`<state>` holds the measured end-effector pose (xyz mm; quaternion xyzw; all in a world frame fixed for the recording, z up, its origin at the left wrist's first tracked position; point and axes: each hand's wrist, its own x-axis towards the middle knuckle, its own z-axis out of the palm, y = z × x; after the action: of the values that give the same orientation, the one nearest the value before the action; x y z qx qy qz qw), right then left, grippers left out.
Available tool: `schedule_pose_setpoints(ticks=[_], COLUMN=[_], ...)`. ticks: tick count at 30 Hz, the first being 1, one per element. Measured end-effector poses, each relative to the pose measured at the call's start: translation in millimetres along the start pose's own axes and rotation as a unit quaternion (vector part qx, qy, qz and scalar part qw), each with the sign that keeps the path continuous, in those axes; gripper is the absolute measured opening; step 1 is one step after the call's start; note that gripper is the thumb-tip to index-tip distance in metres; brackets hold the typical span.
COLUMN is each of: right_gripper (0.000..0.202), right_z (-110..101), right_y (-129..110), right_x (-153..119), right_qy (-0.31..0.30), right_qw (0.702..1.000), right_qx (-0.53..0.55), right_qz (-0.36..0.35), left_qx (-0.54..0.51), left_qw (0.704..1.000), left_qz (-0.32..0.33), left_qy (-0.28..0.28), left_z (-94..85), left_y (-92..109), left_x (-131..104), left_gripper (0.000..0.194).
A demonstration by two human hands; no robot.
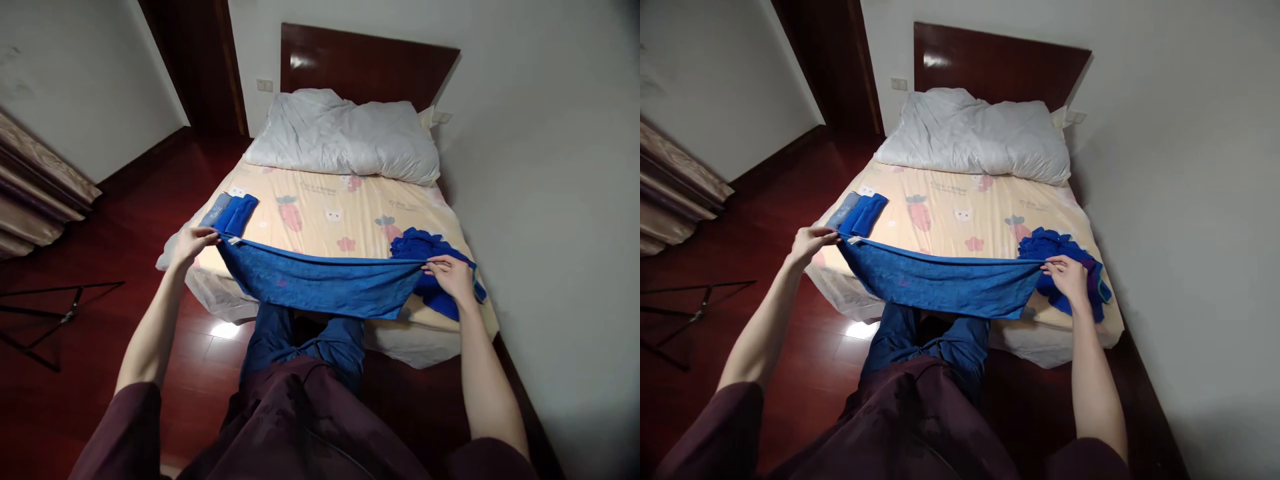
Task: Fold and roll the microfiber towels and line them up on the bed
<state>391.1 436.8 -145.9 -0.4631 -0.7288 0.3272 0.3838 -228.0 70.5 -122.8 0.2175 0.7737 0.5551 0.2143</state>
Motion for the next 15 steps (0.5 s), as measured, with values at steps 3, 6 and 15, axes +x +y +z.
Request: schedule_pose_setpoints(ticks=[3, 6, 15], right_gripper=[0.043, 0.036, 0.029], right_z=[23.1, 34.4, 73.7], right_y=[-4.2, -14.9, 11.2], right_x=[40.9, 70.6, 51.4], right_qy=[0.033, 0.083, 0.234], right_qw=[0.999, 0.996, 0.969], right_qx=[0.019, 0.029, 0.062], right_qz=[0.009, -0.013, -0.051], left_qx=[-0.004, -0.046, -0.096], left_qw=[0.999, 0.995, 0.979], left_qz=[0.029, 0.075, 0.131], left_qy=[0.014, 0.057, 0.123], left_z=[30.2, 45.3, 51.1], left_y=[17.0, 39.2, 0.4], left_x=[40.7, 74.6, 92.1], left_gripper=[0.023, 0.025, 0.043])
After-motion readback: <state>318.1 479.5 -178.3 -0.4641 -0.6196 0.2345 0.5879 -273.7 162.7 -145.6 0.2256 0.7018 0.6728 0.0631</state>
